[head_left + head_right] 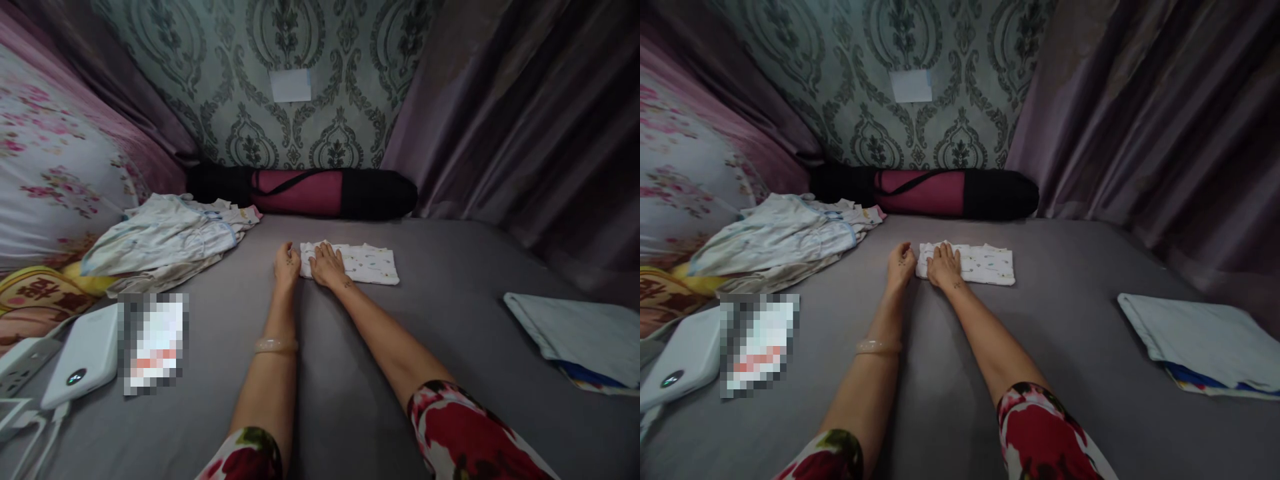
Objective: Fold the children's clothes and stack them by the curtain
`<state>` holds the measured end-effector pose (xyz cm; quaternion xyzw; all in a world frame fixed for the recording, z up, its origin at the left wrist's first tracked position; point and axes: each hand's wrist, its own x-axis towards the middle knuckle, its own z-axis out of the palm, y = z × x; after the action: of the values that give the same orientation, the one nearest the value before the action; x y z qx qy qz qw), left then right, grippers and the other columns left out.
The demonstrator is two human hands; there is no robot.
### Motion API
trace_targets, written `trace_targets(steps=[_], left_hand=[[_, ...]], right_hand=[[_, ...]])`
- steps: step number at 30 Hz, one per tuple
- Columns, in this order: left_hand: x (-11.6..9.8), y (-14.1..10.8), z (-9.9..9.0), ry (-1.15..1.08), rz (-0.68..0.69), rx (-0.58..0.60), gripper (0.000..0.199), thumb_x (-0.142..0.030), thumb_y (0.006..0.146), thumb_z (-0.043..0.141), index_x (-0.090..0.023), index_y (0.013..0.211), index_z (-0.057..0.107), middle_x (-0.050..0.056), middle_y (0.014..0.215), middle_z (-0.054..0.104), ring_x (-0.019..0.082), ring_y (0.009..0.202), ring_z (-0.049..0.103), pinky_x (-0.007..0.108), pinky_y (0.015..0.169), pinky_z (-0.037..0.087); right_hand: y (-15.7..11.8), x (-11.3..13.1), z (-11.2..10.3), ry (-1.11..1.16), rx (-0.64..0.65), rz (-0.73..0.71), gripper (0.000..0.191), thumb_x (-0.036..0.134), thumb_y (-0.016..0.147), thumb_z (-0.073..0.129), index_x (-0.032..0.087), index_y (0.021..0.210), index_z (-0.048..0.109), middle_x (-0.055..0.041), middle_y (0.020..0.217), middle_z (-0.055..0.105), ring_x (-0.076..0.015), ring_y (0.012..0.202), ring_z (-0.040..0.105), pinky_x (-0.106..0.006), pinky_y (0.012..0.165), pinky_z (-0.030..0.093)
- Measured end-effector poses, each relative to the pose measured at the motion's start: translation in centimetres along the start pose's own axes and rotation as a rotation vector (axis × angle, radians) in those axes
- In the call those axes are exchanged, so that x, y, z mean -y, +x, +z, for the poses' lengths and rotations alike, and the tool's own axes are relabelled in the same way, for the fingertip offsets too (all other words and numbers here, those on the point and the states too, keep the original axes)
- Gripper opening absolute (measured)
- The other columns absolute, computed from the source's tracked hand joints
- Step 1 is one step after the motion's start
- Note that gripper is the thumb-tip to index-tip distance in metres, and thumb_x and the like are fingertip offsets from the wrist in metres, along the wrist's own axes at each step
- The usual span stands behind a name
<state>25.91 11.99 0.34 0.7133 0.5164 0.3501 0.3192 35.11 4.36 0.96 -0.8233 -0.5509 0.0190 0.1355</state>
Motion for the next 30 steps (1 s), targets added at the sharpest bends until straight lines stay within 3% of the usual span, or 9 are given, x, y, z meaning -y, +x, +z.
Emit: trace_targets(steps=[3,7,11,15,20,30], left_hand=[[0.0,0.0,-0.2,-0.022,-0.008,-0.009,0.039,-0.018,0.09,0.042,-0.011,0.123,0.06,0.015,0.125,0.064,0.022,0.118,0.06,0.033,0.101,0.044],[0.2,0.2,-0.1,-0.038,-0.016,-0.032,0.038,-0.019,0.089,0.043,-0.012,0.121,0.062,0.015,0.124,0.065,0.023,0.117,0.06,0.035,0.102,0.044],[0.3,0.3,0.0,-0.042,-0.021,-0.038,0.038,-0.018,0.088,0.044,-0.013,0.12,0.063,0.014,0.123,0.065,0.024,0.116,0.06,0.037,0.102,0.045],[-0.1,0.0,-0.3,-0.038,-0.03,-0.021,0.038,-0.017,0.087,0.044,-0.011,0.12,0.062,0.016,0.123,0.065,0.024,0.115,0.061,0.036,0.1,0.047],[-0.3,-0.2,-0.5,-0.031,-0.016,-0.018,0.037,-0.017,0.088,0.043,-0.011,0.12,0.062,0.016,0.123,0.065,0.024,0.115,0.061,0.035,0.1,0.047],[-0.2,0.0,-0.2,-0.033,-0.036,0.0,0.037,-0.016,0.088,0.043,-0.011,0.12,0.062,0.016,0.123,0.065,0.022,0.115,0.061,0.031,0.099,0.046]], right_hand=[[0.2,1.1,-0.1,-0.005,-0.033,-0.086,0.053,0.032,0.1,0.025,0.007,0.146,0.037,-0.0139,0.155,0.03,-0.0245,0.144,0.02,-0.044,0.117,0.009],[-0.1,2.2,1.0,-0.012,0.042,-0.183,0.056,0.026,0.096,0.029,0.005,0.148,0.031,-0.0135,0.156,0.027,-0.0236,0.145,0.018,-0.043,0.116,0.011],[-0.2,2.3,1.8,-0.005,0.055,-0.179,0.058,0.026,0.095,0.032,0.003,0.148,0.029,-0.0132,0.157,0.025,-0.0255,0.145,0.018,-0.045,0.116,0.013],[0.1,2.0,1.1,0.011,0.091,-0.189,0.056,0.026,0.095,0.032,0.006,0.148,0.031,-0.0128,0.157,0.026,-0.0242,0.145,0.019,-0.044,0.116,0.014],[0.1,0.9,0.0,0.015,-0.037,-0.147,0.053,0.034,0.1,0.025,0.01,0.145,0.038,-0.0131,0.154,0.033,-0.0248,0.143,0.023,-0.045,0.117,0.01],[-0.3,0.3,1.4,0.008,-0.013,-0.118,0.053,0.038,0.1,0.025,0.019,0.148,0.035,-0.0085,0.156,0.031,-0.0261,0.144,0.02,-0.048,0.116,0.01]])
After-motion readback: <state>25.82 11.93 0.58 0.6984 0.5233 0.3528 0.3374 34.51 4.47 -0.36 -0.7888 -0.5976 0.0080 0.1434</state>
